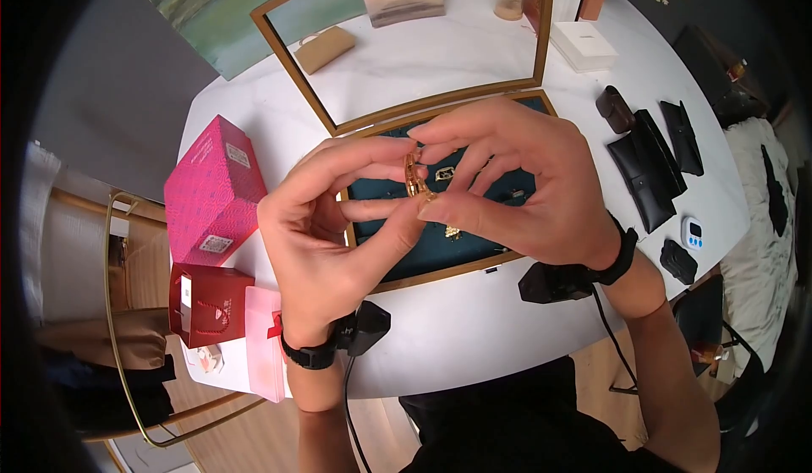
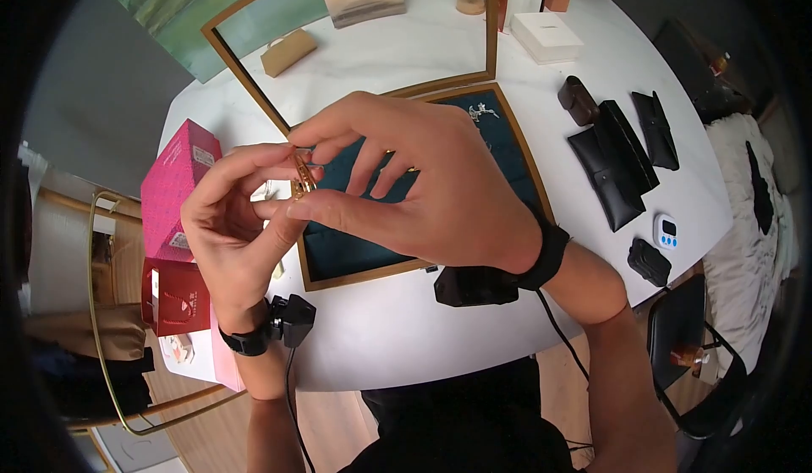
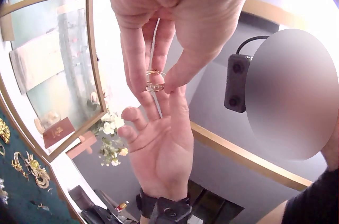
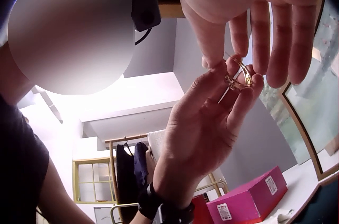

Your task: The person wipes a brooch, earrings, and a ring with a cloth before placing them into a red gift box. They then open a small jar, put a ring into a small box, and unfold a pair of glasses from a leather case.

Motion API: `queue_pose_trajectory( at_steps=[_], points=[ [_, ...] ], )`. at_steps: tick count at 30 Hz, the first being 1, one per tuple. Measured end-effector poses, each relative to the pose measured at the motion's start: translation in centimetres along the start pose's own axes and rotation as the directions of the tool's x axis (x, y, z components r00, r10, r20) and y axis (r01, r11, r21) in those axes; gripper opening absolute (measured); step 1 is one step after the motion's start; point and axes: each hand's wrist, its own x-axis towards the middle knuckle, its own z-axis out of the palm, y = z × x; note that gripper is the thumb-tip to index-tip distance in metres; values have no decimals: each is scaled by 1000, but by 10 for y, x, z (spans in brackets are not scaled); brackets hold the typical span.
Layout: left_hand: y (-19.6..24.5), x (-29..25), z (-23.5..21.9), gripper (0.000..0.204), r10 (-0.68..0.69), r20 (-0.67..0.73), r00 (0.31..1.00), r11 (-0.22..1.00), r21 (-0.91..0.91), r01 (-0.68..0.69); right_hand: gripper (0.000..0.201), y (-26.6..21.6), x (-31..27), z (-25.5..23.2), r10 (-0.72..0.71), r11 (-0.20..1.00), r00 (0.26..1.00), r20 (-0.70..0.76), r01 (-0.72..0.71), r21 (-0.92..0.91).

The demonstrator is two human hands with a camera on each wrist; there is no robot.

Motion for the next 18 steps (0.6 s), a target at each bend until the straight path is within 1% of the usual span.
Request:
queue_pose_trajectory(
  at_steps=[3,4,5,6,10,11,12,14,18],
  points=[
    [0,1,1,42,12,-1,1000,1000,28,-12,37,1,0,-2,-7,1000,1000,17,7,27],
    [-1,1,2,43,53,29,998,996,65,-55,37,3,1,-3,-7,1000,1000,13,7,26],
    [-1,1,3,43,92,60,994,990,100,-98,35,7,1,-4,-12,996,1000,18,10,90],
    [-1,1,4,43,92,61,994,990,97,-97,33,9,0,-5,-16,988,1000,24,12,154],
    [-2,2,5,42,68,-20,998,997,45,-67,30,5,2,-5,-4,988,999,42,-2,157],
    [-2,1,4,42,48,-50,998,999,25,-46,30,2,2,-4,22,991,999,35,-26,132],
    [-1,1,5,42,46,-49,998,999,28,-45,30,0,2,-3,48,993,999,25,-51,109],
    [2,3,8,41,-19,-99,995,1000,6,19,30,0,1,-3,44,994,999,16,-45,101],
    [0,2,5,41,4,-46,999,999,52,-2,28,-1,0,-4,38,998,999,15,-39,58]
  ],
)
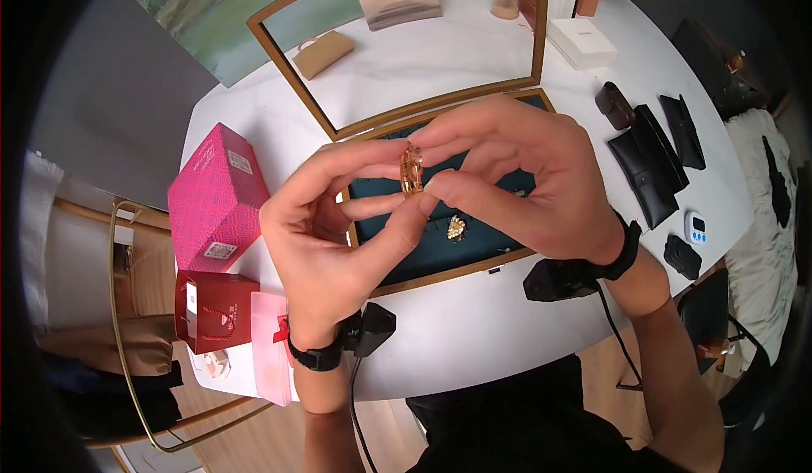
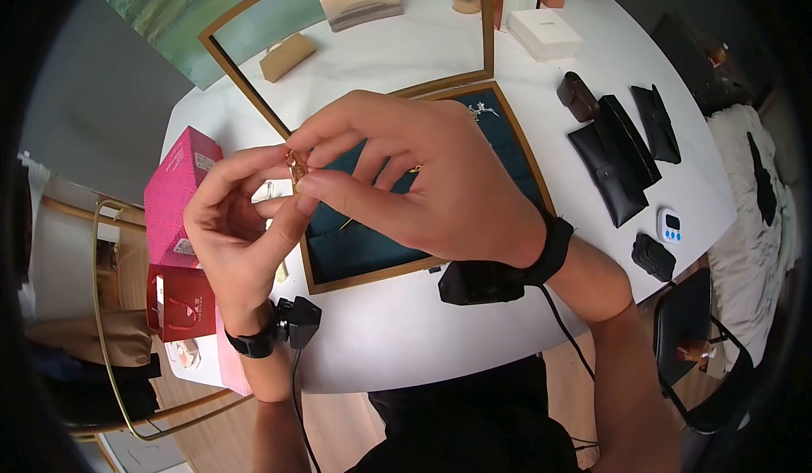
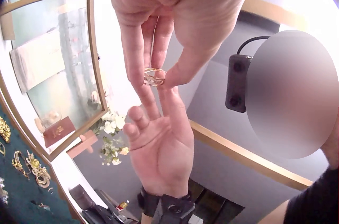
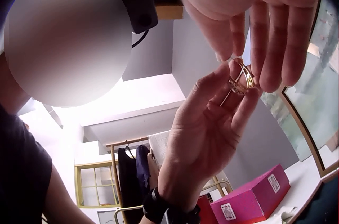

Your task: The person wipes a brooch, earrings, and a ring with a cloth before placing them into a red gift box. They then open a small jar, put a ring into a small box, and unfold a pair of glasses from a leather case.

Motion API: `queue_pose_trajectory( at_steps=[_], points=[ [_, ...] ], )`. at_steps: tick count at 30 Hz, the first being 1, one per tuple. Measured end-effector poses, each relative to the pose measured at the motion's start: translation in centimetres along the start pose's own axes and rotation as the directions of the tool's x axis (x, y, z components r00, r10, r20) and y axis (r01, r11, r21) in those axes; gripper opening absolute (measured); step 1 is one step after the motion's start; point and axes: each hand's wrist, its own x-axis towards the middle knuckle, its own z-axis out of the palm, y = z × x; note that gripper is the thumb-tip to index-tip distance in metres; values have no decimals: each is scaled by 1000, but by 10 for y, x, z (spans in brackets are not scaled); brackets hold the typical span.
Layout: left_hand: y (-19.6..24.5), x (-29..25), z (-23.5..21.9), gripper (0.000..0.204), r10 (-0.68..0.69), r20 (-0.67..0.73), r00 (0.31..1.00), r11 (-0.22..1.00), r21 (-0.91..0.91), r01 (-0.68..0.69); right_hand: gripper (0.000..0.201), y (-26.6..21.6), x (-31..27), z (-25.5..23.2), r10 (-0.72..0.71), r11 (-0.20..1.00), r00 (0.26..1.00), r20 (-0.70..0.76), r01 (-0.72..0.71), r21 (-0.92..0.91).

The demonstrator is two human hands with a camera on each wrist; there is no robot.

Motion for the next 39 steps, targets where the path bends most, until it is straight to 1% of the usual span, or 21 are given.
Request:
queue_pose_trajectory(
  at_steps=[1,3,5,6,10,11,12,13,15,17,19,20,21,22,25,27,29,33,35,37,39],
  points=[
    [-1,-1,0,41,3,-6,1000,1000,7,-3,28,2,-1,1,-1,1000,1000,-2,1,-1],
    [-1,0,1,41,8,-17,1000,1000,16,-8,20,9,-1,5,-36,999,996,-79,37,3],
    [-1,0,5,42,50,-49,998,998,41,-48,18,9,-1,7,-36,999,996,-87,38,14],
    [-2,0,5,42,49,-49,998,998,42,-47,16,9,-1,8,-36,999,994,-100,38,24],
    [-4,0,8,41,122,-24,992,988,103,-119,16,6,-3,11,-31,1000,993,-117,31,0],
    [-5,0,8,39,153,-24,988,980,135,-149,15,4,-3,12,17,999,992,-125,-11,42],
    [-5,0,8,39,154,-23,988,980,133,-149,14,2,-3,12,64,995,990,-129,-53,85],
    [-5,0,7,37,166,-11,986,977,136,-163,14,3,-3,12,64,995,990,-129,-54,85],
    [-5,0,7,35,177,0,984,974,141,-175,11,6,-2,11,14,995,992,-124,-2,96],
    [-6,0,9,33,136,-23,990,983,131,-131,10,7,-2,11,-1,996,992,-125,13,91],
    [-8,1,8,34,145,-21,989,983,121,-141,9,9,-2,11,-15,996,991,-133,26,83],
    [-9,1,8,34,154,-24,988,982,113,-151,8,10,-2,12,-48,996,989,-143,58,68],
    [-8,0,8,34,153,-21,988,983,111,-150,8,11,-2,12,-81,995,985,-151,90,54],
    [-7,-1,9,35,135,-32,990,985,114,-130,8,10,-3,12,-80,995,985,-152,89,53],
    [-5,-2,9,35,102,-52,993,988,119,-95,8,9,-2,10,-53,997,991,-126,58,41],
    [-5,-3,9,34,84,-54,995,990,119,-77,7,9,-2,11,-48,998,989,-141,52,25],
    [-6,-3,9,33,91,-48,995,994,73,-88,7,8,-3,11,-34,999,990,-135,39,38],
    [-5,-2,9,31,102,-44,994,992,76,-98,8,7,-3,10,-5,999,994,-105,10,51],
    [-6,0,7,31,159,10,987,984,83,-160,8,8,-2,10,5,998,996,-89,1,66],
    [-6,-1,7,30,154,0,988,984,92,-154,9,7,-2,10,18,996,997,-74,-12,84],
    [-7,-1,7,30,146,-4,989,985,98,-145,4,5,-2,8,9,998,1000,-27,-8,57]
  ],
)
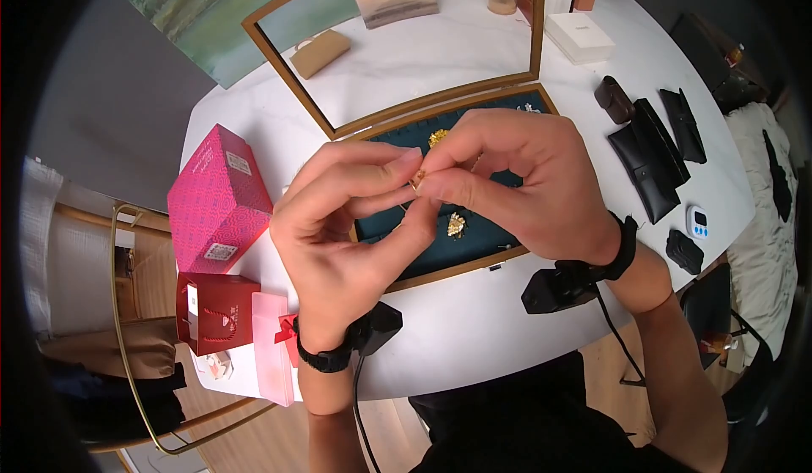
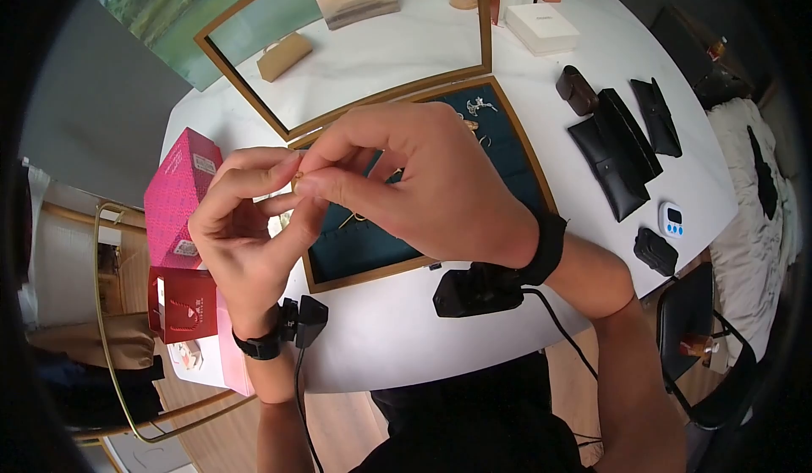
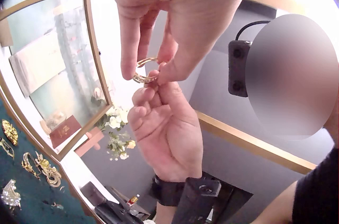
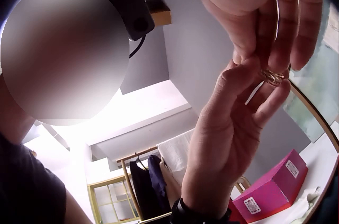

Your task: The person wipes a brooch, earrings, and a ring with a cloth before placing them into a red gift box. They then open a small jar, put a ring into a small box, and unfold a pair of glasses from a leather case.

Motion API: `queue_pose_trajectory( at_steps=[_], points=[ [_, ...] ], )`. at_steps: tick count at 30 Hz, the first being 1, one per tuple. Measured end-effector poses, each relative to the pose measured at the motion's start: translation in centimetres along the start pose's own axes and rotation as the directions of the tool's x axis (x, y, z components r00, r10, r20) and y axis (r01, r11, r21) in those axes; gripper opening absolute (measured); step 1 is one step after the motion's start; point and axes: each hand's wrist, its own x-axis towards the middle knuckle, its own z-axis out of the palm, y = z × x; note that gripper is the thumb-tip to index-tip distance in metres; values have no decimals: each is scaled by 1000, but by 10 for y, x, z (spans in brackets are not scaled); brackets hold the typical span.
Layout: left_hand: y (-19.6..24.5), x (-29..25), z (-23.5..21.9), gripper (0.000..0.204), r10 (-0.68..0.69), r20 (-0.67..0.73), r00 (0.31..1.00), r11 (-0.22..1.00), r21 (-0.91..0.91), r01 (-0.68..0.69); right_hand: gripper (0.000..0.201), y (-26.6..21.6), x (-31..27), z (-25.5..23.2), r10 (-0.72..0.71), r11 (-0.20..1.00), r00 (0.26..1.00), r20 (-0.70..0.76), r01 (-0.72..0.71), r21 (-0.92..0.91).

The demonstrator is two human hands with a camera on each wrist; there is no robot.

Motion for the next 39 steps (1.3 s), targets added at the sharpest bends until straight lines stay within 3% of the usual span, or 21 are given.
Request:
queue_pose_trajectory(
  at_steps=[7,9,14,21,24,25,27,30,34,36,39],
  points=[
    [-2,1,-2,27,45,19,999,998,41,-46,9,6,1,2,-3,999,1000,-30,4,38],
    [-1,1,-2,26,47,16,999,998,51,-48,10,5,1,1,72,995,997,-10,-71,68],
    [-3,1,5,30,-69,-99,993,997,28,72,14,9,1,6,42,996,996,-84,-35,86],
    [2,2,7,23,-108,-99,989,994,14,110,14,9,6,-1,101,993,987,-128,-91,79],
    [-1,0,3,10,-291,-34,956,923,-273,271,12,6,4,-1,81,996,983,-165,-87,-26],
    [-2,0,3,10,-291,-29,956,922,-274,272,12,8,4,0,81,996,982,-170,-87,-28],
    [-4,0,-1,10,-323,73,944,882,-339,328,9,13,5,4,-155,978,966,-205,120,-172],
    [-3,0,-4,11,-402,150,903,813,-395,428,7,10,4,7,-254,931,946,-200,183,-315],
    [-5,-1,-3,13,-426,220,877,722,-501,477,7,7,3,6,-318,898,935,-158,243,-368],
    [-5,0,-5,15,-470,323,821,603,-562,566,9,6,2,5,-351,884,926,-141,278,-377],
    [-6,0,-8,17,-443,386,809,551,-595,585,10,2,1,6,-334,887,932,-139,261,-382]
  ],
)
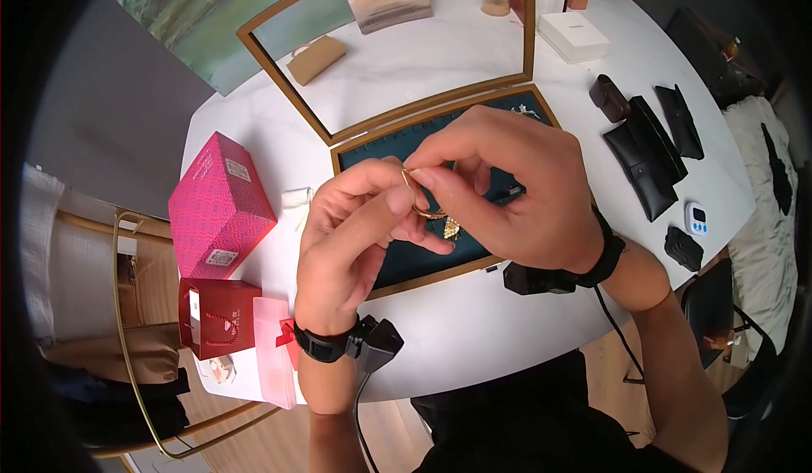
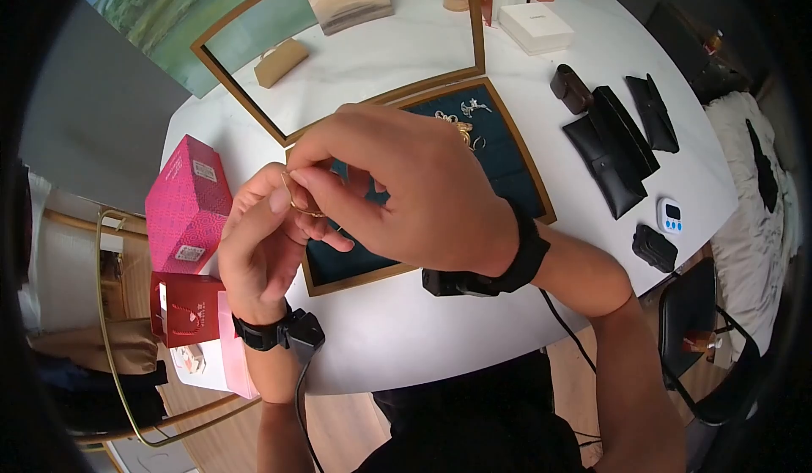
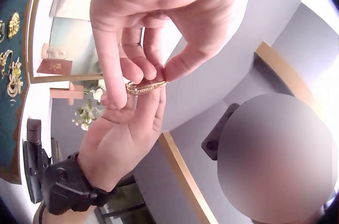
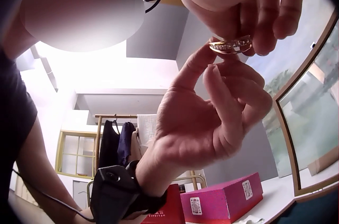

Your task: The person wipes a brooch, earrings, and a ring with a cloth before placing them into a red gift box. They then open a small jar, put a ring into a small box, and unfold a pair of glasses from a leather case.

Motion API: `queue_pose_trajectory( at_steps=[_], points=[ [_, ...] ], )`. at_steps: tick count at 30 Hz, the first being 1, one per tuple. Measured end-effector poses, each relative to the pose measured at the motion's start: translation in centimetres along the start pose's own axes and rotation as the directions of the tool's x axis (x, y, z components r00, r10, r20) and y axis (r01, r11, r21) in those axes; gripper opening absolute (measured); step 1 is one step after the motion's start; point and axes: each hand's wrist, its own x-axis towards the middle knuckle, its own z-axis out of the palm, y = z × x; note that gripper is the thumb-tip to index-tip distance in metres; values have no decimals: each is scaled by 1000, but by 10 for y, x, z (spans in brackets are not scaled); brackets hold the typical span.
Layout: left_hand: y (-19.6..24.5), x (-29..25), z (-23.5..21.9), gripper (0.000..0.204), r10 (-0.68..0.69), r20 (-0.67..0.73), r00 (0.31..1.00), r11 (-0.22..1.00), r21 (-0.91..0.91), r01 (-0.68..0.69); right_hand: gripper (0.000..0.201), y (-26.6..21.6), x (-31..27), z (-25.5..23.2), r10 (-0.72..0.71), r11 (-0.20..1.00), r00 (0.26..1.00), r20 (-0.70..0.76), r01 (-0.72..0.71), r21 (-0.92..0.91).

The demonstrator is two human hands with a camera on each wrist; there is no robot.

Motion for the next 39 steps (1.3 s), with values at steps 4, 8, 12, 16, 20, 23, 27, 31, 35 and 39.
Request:
queue_pose_trajectory(
  at_steps=[4,8,12,16,20,23,27,31,35,39],
  points=[
    [-2,0,-1,16,5,31,1000,1000,-17,-4,10,-2,1,-2,1,1000,1000,30,-1,15],
    [-2,0,0,14,11,31,999,999,-46,-10,10,-4,-2,-2,32,998,999,25,-33,48],
    [0,-1,2,13,27,22,999,998,-64,-26,11,-3,-2,2,-1,999,1000,-2,1,45],
    [0,-2,-1,13,19,28,999,997,-80,-17,12,0,-1,3,-79,997,997,-6,79,-14],
    [0,-1,1,13,12,23,1000,995,-94,-10,10,0,-4,6,-35,999,999,-30,35,12],
    [1,-1,3,13,10,6,1000,997,-79,-9,9,-1,-4,6,-15,1000,999,-35,15,10],
    [1,0,2,13,15,10,1000,996,-92,-14,8,-1,-5,7,47,996,998,-31,-44,82],
    [-2,2,0,13,22,43,999,995,-103,-18,6,-2,-5,5,56,997,998,-15,-55,57],
    [-3,1,-3,13,33,12,999,993,-115,-32,8,2,-3,6,8,999,1000,-14,-8,34],
    [0,1,-4,14,44,23,999,997,-68,-42,13,1,-1,2,-30,999,1000,-7,30,26]
  ],
)
